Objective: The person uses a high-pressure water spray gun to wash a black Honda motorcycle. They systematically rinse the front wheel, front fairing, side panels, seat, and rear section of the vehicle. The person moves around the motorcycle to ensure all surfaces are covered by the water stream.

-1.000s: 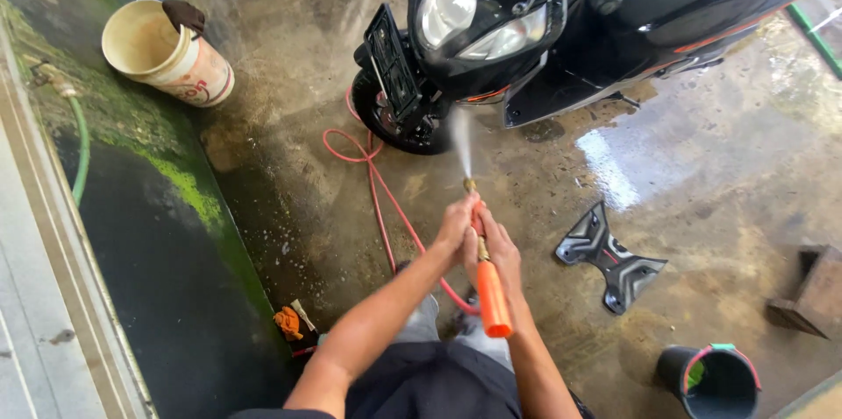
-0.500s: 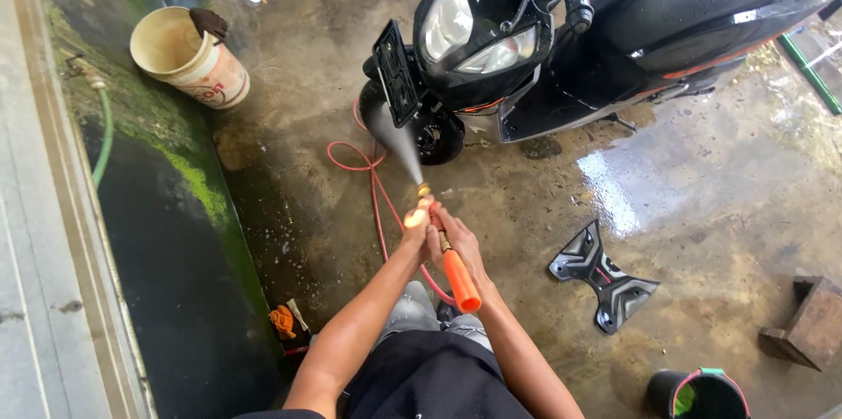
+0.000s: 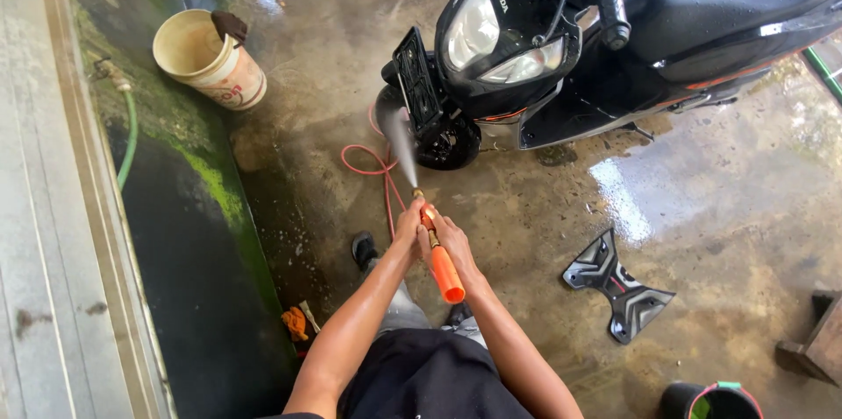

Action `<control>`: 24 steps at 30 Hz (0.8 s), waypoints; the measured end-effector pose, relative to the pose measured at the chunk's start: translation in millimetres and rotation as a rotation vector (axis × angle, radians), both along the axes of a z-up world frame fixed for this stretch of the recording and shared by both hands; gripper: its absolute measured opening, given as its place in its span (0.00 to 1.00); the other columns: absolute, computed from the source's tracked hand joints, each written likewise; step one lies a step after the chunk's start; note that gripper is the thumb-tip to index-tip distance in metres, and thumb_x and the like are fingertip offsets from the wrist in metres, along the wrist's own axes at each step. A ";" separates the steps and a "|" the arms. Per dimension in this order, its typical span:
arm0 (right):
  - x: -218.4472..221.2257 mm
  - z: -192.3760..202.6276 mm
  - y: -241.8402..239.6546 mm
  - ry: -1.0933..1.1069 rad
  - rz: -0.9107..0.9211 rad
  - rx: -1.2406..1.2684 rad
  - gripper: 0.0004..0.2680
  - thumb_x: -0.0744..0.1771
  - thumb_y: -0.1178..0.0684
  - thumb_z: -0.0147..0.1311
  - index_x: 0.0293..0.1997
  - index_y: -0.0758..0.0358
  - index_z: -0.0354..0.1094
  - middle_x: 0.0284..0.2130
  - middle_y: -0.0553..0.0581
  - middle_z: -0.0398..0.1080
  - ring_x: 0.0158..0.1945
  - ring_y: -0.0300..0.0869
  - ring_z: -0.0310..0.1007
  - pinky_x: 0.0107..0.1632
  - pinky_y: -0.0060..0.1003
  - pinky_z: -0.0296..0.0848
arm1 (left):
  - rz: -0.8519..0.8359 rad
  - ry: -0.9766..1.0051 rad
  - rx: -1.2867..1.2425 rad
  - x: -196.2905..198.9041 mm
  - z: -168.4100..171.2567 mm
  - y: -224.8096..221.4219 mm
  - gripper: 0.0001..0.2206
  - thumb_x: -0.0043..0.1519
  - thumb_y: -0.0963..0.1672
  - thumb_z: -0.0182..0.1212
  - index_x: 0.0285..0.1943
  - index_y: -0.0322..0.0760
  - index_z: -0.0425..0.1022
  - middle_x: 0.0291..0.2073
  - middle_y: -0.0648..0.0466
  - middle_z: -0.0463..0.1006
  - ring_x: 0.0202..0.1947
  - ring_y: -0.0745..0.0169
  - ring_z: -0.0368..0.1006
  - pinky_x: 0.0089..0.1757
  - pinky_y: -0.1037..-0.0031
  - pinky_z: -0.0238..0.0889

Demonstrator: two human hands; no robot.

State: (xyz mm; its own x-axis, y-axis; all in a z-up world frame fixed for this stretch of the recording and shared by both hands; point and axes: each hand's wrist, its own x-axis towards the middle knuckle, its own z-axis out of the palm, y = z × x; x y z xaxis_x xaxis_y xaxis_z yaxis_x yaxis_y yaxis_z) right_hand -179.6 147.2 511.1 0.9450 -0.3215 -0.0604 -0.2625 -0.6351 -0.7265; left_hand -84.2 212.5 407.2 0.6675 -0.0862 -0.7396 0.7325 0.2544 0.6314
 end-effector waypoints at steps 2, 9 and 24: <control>12.3 9.9 5.0 0.054 -0.024 0.034 0.17 0.66 0.42 0.52 0.62 0.50 0.66 0.34 0.59 0.72 0.40 0.61 0.78 0.41 0.52 0.77 | -0.085 0.028 0.038 5.3 -15.9 5.3 0.19 0.57 0.53 0.66 0.38 0.32 0.80 0.26 0.51 0.78 0.23 0.65 0.72 0.24 0.77 0.62; 55.5 29.0 18.6 0.113 -0.464 0.232 0.17 0.66 0.45 0.51 0.61 0.52 0.71 0.45 0.67 0.77 0.51 0.64 0.75 0.52 0.57 0.73 | -0.654 0.051 0.250 64.4 -147.0 -35.2 0.20 0.52 0.58 0.65 0.30 0.43 0.83 0.23 0.55 0.79 0.24 0.67 0.73 0.28 0.74 0.59; 118.6 134.2 130.5 -0.340 -0.826 -0.195 0.20 0.65 0.47 0.59 0.65 0.49 0.70 0.36 0.51 0.74 0.35 0.47 0.78 0.36 0.37 0.76 | -0.891 -0.473 -0.297 130.8 191.5 43.5 0.15 0.70 0.49 0.53 0.49 0.32 0.77 0.26 0.48 0.81 0.27 0.68 0.71 0.32 0.76 0.65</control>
State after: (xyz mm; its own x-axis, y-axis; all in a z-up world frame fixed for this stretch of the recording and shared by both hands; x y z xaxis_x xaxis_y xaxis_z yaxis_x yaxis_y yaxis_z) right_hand -61.0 277.7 645.3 0.3669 -0.8786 0.3056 -0.4798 -0.4602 -0.7470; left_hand 46.7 256.0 598.7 0.4885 -0.8233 -0.2892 0.4261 -0.0641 0.9024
